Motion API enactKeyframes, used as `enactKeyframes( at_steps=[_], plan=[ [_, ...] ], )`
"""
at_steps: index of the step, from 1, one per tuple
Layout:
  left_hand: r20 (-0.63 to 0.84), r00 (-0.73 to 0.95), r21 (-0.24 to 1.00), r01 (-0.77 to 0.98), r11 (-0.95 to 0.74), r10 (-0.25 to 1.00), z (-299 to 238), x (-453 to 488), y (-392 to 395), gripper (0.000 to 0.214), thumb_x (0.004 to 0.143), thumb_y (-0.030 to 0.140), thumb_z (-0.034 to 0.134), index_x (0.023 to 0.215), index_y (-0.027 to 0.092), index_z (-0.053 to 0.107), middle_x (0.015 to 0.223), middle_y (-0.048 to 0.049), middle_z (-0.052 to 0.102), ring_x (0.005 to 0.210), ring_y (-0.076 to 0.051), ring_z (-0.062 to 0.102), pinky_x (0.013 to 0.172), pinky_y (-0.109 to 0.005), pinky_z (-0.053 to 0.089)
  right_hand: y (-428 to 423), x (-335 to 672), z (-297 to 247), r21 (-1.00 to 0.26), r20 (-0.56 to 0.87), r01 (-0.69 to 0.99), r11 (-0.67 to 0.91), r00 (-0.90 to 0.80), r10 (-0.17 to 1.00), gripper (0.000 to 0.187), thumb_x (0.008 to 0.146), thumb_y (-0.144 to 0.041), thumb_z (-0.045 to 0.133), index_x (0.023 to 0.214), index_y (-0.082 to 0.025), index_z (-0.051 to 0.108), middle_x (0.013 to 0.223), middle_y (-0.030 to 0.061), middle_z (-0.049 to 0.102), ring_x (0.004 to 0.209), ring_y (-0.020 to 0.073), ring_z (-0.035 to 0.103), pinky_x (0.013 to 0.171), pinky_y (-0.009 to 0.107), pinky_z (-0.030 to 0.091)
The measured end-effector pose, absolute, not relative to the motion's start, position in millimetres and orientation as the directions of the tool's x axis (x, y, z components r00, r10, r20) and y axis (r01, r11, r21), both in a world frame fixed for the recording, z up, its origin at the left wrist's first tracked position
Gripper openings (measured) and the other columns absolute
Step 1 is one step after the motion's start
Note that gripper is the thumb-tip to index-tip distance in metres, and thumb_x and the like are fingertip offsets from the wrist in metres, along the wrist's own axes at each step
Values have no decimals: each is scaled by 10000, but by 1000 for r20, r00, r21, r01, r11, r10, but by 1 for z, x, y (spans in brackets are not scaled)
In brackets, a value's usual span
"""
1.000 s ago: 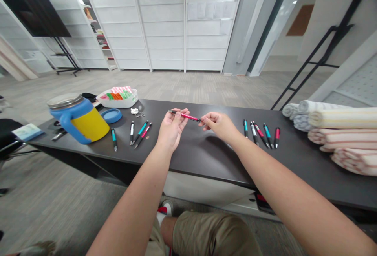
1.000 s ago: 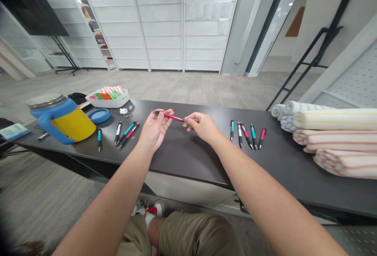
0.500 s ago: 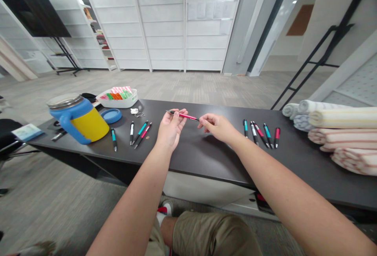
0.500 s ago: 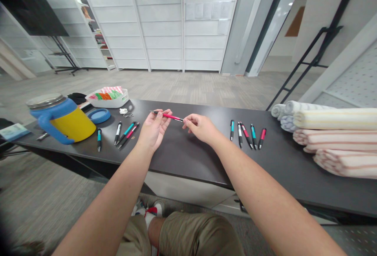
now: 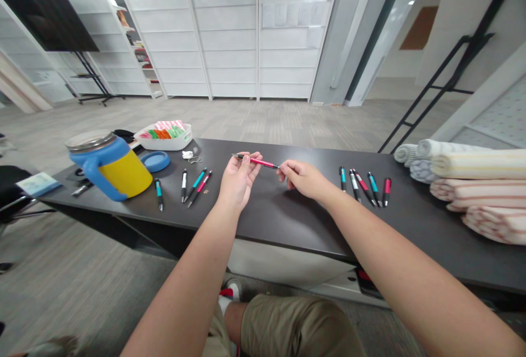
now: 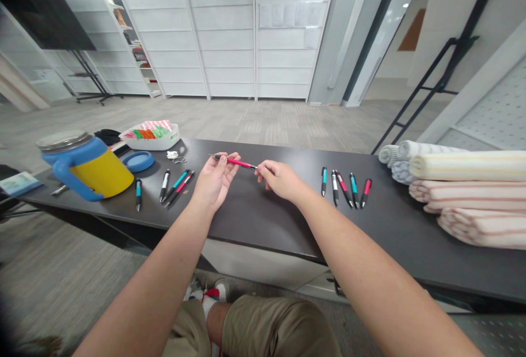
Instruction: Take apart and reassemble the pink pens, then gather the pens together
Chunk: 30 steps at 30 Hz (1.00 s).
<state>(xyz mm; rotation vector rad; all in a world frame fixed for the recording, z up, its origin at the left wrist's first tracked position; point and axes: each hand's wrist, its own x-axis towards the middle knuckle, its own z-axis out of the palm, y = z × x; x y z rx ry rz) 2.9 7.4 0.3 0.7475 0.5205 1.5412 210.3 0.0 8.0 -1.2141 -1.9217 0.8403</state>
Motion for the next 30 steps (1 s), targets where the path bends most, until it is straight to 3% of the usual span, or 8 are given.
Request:
enactKeyframes(
  at_steps=[19,24,30],
  plan=[
    [148,2,720,-686,-106,989,1,3,7,166,942,219,728,1032,202,589,1102,-74,775,1101,-183,747,1138,-431,484,0,212,6,-829,208,440,345,-331,921,277,1023,-498,502,1030,-235,589,813,-9,721,515,115,571,522,252,441],
    [138,2,719,-688,-98,990,1,3,7,161,946,208,719,1034,200,584,1101,-76,778,1091,-179,749,1133,-426,489,1,212,5,-795,222,474,377,-351,910,323,1049,-487,439,947,-229,605,790,-14,686,515,109,560,548,258,449],
    [141,8,715,-693,-96,990,1,3,7,149,943,204,720,1030,196,600,1098,-75,779,1079,-179,753,1123,-422,497,1,212,6,-780,258,473,409,-353,899,234,1025,-460,502,986,-245,586,791,-31,670,513,106,545,547,251,435]
  ],
)
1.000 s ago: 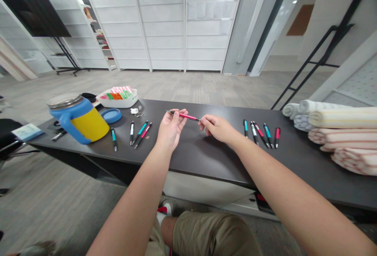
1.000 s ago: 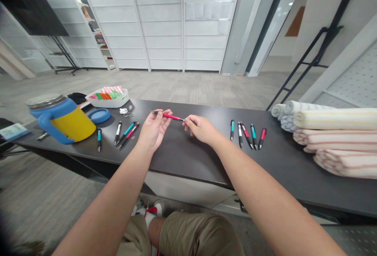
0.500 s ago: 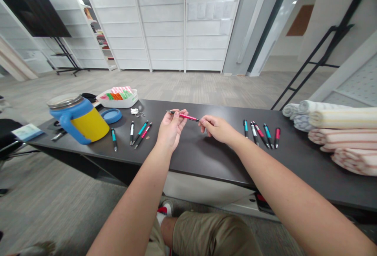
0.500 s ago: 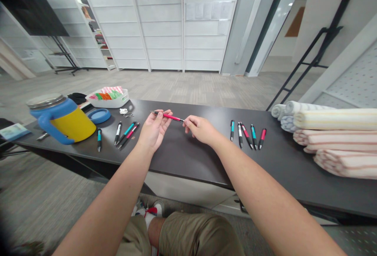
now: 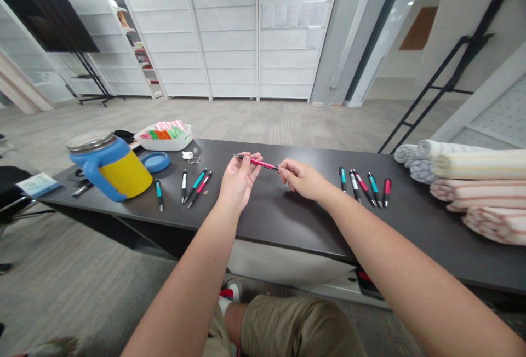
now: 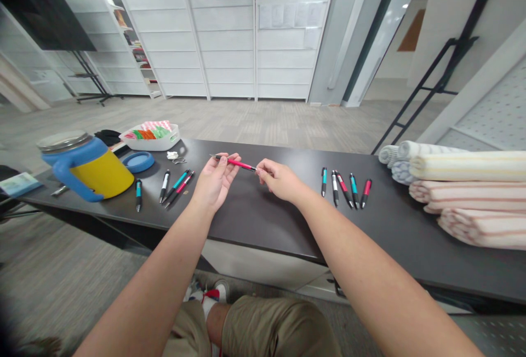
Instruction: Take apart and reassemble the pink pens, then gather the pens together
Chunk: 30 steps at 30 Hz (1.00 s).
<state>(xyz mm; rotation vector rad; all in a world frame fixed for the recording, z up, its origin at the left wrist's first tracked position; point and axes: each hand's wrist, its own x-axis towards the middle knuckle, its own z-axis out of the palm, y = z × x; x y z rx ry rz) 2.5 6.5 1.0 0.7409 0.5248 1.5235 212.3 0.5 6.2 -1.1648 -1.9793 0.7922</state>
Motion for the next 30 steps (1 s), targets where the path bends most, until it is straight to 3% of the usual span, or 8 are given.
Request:
enactKeyframes(
  at_steps=[4,16,24,30],
  plan=[
    [139,16,714,-695,-88,990,1,2,7,141,938,209,729,1025,188,619,1095,-73,777,1075,-175,751,1122,-418,499,-2,212,9,-820,237,424,385,-361,902,264,1018,-477,511,941,-237,591,766,-35,634,509,101,526,535,250,419],
    [25,132,745,-663,70,991,5,-2,3,198,936,248,736,1104,160,680,1046,-89,775,909,-154,744,1002,-390,570,-2,213,5,-945,162,192,267,-434,886,378,849,-558,775,954,-208,677,708,-31,636,544,100,535,536,234,420],
    [42,203,756,-646,101,978,4,-7,4,193,926,249,746,1093,170,690,1070,-89,770,944,-175,739,956,-383,569,-6,212,6,-929,160,239,281,-425,891,337,844,-513,774,960,-197,755,754,11,727,542,100,553,543,241,459],
    [16,126,740,-668,73,992,2,-8,7,182,922,239,745,1086,180,693,1037,-67,766,916,-159,729,964,-372,556,-8,213,10,-938,125,238,251,-446,887,413,809,-542,803,1018,-187,783,726,26,739,576,122,596,558,250,495]
  ],
)
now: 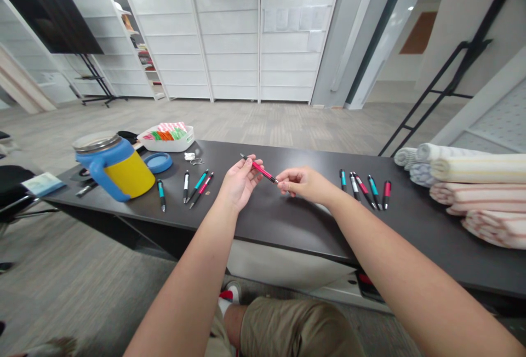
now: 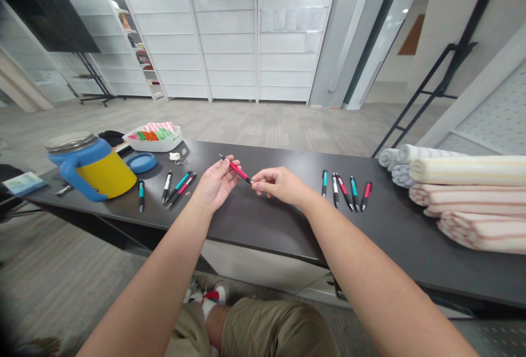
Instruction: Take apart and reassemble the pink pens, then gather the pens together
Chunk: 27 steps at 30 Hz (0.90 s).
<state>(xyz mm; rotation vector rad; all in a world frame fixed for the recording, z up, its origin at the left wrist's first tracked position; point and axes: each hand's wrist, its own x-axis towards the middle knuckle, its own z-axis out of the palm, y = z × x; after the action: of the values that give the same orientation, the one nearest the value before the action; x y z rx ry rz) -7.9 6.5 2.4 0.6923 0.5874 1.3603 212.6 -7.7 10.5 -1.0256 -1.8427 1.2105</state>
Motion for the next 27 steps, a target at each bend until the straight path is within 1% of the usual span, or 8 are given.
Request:
enactKeyframes(
  at_steps=[6,10,13,16,20,23,25,27],
  plan=[
    [58,169,796,-602,57,984,1,-5,6,236,896,272,783,1092,174,696,1119,-114,780,979,-183,735,895,-340,558,-7,215,14,-926,143,249,284,-463,875,405,897,-565,716,1042,-190,770,852,48,778,590,119,623,588,261,504],
    [120,205,876,-482,-6,971,-1,0,1,303,835,322,841,1084,187,736,1163,-126,778,1009,-202,735,868,-324,552,0,224,15,-942,167,234,242,-299,939,406,874,-576,744,993,-188,752,881,50,769,607,115,610,599,264,503],
    [191,204,963,-230,-142,960,-3,4,-3,279,803,357,859,1025,199,798,1027,-95,796,941,-204,728,881,-325,546,6,238,20,-978,169,103,183,-131,977,423,800,-584,818,963,-202,738,857,31,735,618,105,574,603,261,515],
    [267,242,955,67,-290,933,-2,4,-5,224,834,400,819,964,218,822,996,-82,801,927,-224,719,887,-332,538,10,255,29,-980,193,-41,195,64,979,432,747,-593,861,904,-224,702,831,12,677,691,119,590,594,234,532],
    [333,202,776,496,-390,921,10,-7,-11,220,947,409,661,968,233,790,994,-70,789,943,-247,706,874,-358,529,17,278,34,-975,217,10,222,259,941,427,779,-598,830,912,-213,701,908,32,689,716,117,621,586,214,549],
    [384,-2,418,892,-171,923,23,-22,-19,257,976,372,584,1089,223,760,1138,-132,752,1122,-326,646,997,-459,481,24,298,30,-957,133,291,14,394,910,364,829,-514,797,957,-182,720,807,43,703,595,118,594,555,243,530],
    [399,-146,238,970,51,905,28,-33,-25,334,964,372,579,1211,198,720,1261,-182,698,1220,-382,578,1006,-521,468,27,313,25,-809,83,554,-197,439,895,346,815,-462,806,999,-178,734,707,43,705,563,159,621,573,286,523],
    [367,-241,148,969,200,899,30,-45,-29,373,949,379,583,1230,170,710,1314,-211,659,1245,-405,540,986,-551,474,30,324,21,-536,57,773,-340,435,899,318,800,-458,798,964,-189,757,628,52,695,603,228,678,619,333,518]
  ],
)
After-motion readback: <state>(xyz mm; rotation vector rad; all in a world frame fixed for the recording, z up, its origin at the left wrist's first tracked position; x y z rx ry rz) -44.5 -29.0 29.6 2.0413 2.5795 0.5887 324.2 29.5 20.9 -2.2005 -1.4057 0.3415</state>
